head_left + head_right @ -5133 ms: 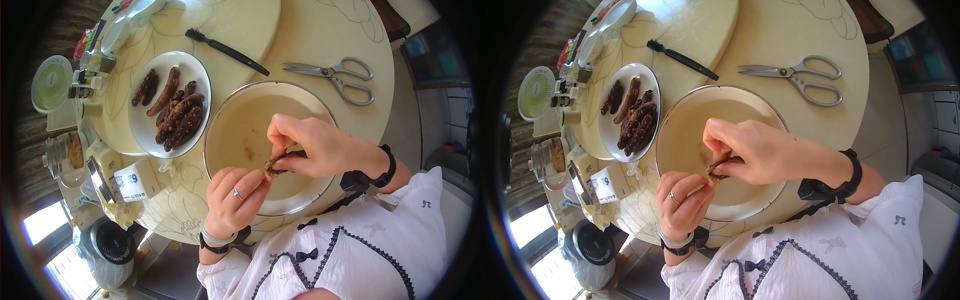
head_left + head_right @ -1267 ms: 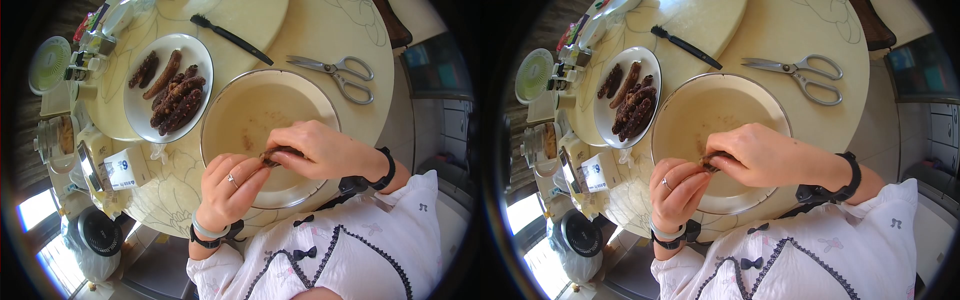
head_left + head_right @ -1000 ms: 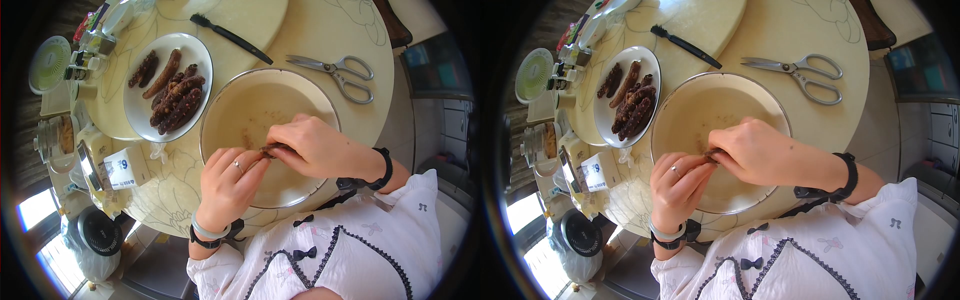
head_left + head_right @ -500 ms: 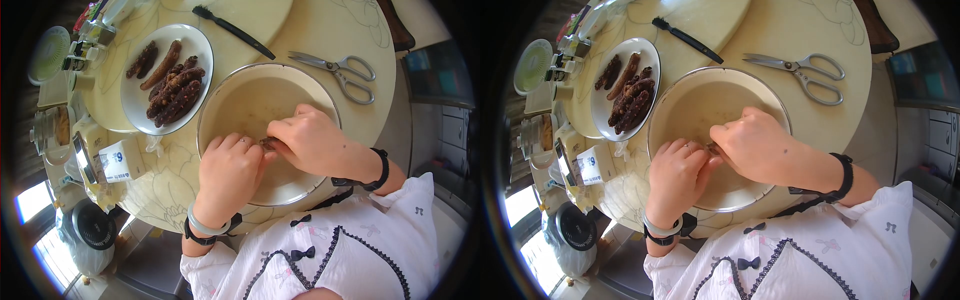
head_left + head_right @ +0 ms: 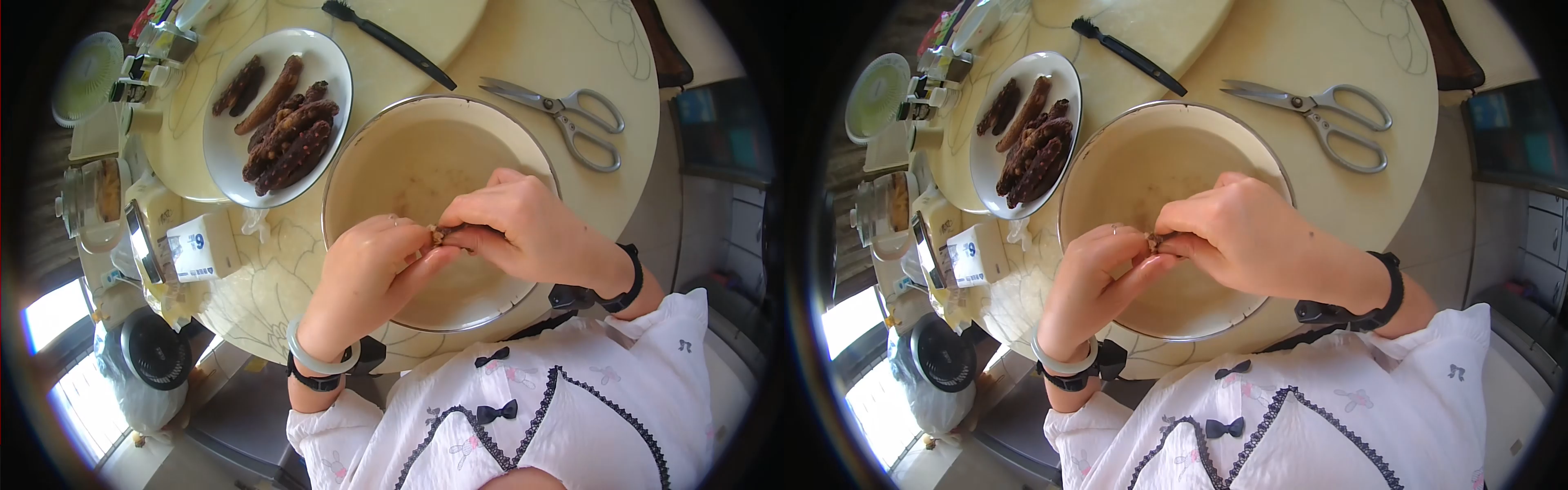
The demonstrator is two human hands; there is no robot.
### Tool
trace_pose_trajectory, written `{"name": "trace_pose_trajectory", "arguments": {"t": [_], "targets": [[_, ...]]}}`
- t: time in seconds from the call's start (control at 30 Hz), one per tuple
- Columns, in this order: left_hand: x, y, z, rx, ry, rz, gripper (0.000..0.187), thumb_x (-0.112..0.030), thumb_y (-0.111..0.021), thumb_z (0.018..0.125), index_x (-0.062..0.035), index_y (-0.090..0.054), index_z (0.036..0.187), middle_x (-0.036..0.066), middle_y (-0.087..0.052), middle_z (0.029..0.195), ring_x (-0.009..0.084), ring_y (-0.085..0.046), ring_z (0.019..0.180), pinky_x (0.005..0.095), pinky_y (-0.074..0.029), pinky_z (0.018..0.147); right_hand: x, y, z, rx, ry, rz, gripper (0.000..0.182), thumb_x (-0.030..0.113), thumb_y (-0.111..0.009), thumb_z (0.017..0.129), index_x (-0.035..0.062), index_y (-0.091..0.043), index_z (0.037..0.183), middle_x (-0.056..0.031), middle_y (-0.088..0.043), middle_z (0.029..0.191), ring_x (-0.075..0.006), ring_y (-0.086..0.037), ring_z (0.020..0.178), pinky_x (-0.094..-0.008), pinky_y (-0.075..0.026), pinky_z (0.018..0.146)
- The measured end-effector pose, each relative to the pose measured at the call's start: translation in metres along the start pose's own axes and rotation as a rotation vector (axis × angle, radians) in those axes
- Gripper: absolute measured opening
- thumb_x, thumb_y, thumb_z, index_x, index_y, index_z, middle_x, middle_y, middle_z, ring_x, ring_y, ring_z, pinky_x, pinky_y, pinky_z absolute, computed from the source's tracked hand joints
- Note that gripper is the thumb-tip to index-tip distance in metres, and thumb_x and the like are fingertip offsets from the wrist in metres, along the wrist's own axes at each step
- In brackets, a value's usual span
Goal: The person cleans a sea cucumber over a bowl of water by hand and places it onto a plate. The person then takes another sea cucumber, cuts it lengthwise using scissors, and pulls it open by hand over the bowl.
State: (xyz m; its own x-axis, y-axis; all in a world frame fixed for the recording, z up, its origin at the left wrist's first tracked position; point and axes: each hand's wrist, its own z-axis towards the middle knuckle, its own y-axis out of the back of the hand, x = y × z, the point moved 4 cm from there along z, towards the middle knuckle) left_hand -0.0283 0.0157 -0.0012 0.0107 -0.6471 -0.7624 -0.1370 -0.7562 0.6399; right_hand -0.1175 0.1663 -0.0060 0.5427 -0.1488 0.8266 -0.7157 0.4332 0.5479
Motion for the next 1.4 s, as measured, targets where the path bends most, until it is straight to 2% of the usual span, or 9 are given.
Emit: {"name": "trace_pose_trajectory", "arguments": {"t": [0.4,0.5,0.57,0.7,0.77,0.97,1.07,1.27,1.4], "targets": [[0.008,0.009,0.002,-0.057,0.145,-0.429,0.011,-0.006,-0.074,0.085,0.0002,-0.071,0.094,0.005,-0.069,0.079,0.0094,-0.058,0.068,0.0245,-0.049,0.064,0.002,0.006,0.003,0.003,-0.025,0.063,0.01,0.005,-0.066,0.088,0.0073,-0.068,0.098,-0.0017,-0.069,0.076,-0.022,-0.063,0.067,-0.0323,-0.044,0.074],[0.008,0.01,0.001,-0.074,0.158,-0.491,0.012,-0.006,-0.074,0.086,0.002,-0.071,0.094,0.006,-0.069,0.079,0.0101,-0.06,0.068,0.0248,-0.049,0.063,0.003,0.009,0.006,-0.005,-0.053,0.059,0.009,0.006,-0.066,0.088,0.0072,-0.069,0.097,-0.0015,-0.069,0.076,-0.0233,-0.06,0.065,-0.032,-0.045,0.071],[0.008,0.011,0.001,-0.053,0.191,-0.451,0.01,-0.004,-0.071,0.087,0.0033,-0.069,0.094,0.008,-0.07,0.079,0.0111,-0.062,0.068,0.0256,-0.049,0.062,0.002,0.009,0.008,0.026,-0.096,0.094,0.009,0.008,-0.066,0.088,0.0013,-0.069,0.094,-0.0156,-0.07,0.081,-0.0353,-0.067,0.073,-0.0413,-0.053,0.066],[0.011,0.005,0.002,-0.041,0.201,-0.416,0.011,-0.002,-0.068,0.088,0.0047,-0.068,0.097,0.012,-0.071,0.082,0.0153,-0.064,0.068,0.0267,-0.049,0.061,0.001,0.007,0.007,0.035,-0.102,0.04,0.01,0.008,-0.066,0.087,0.0006,-0.068,0.094,-0.0157,-0.07,0.081,-0.0349,-0.067,0.074,-0.0412,-0.053,0.066],[0.011,0.003,0.002,-0.091,0.164,-0.319,0.01,0.0,-0.065,0.088,0.0038,-0.066,0.098,0.015,-0.07,0.085,0.0239,-0.067,0.072,0.0325,-0.051,0.064,-0.001,0.004,0.005,0.004,-0.089,-0.041,0.008,0.008,-0.068,0.087,0.0067,-0.069,0.095,-0.0045,-0.069,0.076,-0.0261,-0.058,0.066,-0.034,-0.045,0.071],[0.003,-0.013,0.005,-0.106,-0.011,0.322,0.008,-0.004,-0.066,0.085,-0.0035,-0.067,0.093,0.013,-0.067,0.082,0.032,-0.063,0.076,0.0404,-0.051,0.07,-0.003,-0.011,0.001,0.022,0.018,-0.475,0.005,0.01,-0.07,0.083,0.007,-0.065,0.083,-0.0074,-0.067,0.073,-0.0254,-0.058,0.063,-0.0345,-0.044,0.074],[0.002,-0.017,0.005,-0.047,-0.029,0.409,0.006,-0.007,-0.067,0.083,-0.0051,-0.067,0.089,0.011,-0.066,0.08,0.0334,-0.062,0.079,0.0449,-0.049,0.071,-0.006,-0.021,-0.003,0.165,0.083,-0.706,0.003,0.011,-0.065,0.08,0.0123,-0.064,0.078,-0.0048,-0.067,0.07,-0.02,-0.065,0.063,-0.0313,-0.042,0.074],[-0.005,-0.012,0.005,-0.234,-0.069,0.29,0.014,-0.017,-0.075,0.08,-0.0066,-0.066,0.084,0.009,-0.066,0.08,0.0325,-0.062,0.078,0.042,-0.049,0.07,-0.001,-0.023,-0.002,0.086,0.094,-0.739,0.007,0.015,-0.067,0.08,0.0133,-0.064,0.075,-0.0024,-0.067,0.07,-0.0177,-0.065,0.063,-0.0324,-0.041,0.078],[0.0,-0.012,0.005,-0.135,-0.055,0.306,0.022,-0.025,-0.077,0.079,-0.0074,-0.064,0.078,0.009,-0.064,0.075,0.0299,-0.062,0.075,0.0414,-0.049,0.067,0.003,-0.019,0.0,0.049,0.101,-0.663,0.009,0.018,-0.068,0.082,0.0139,-0.064,0.075,-0.0013,-0.067,0.07,-0.0172,-0.065,0.066,-0.0328,-0.04,0.078]]}}
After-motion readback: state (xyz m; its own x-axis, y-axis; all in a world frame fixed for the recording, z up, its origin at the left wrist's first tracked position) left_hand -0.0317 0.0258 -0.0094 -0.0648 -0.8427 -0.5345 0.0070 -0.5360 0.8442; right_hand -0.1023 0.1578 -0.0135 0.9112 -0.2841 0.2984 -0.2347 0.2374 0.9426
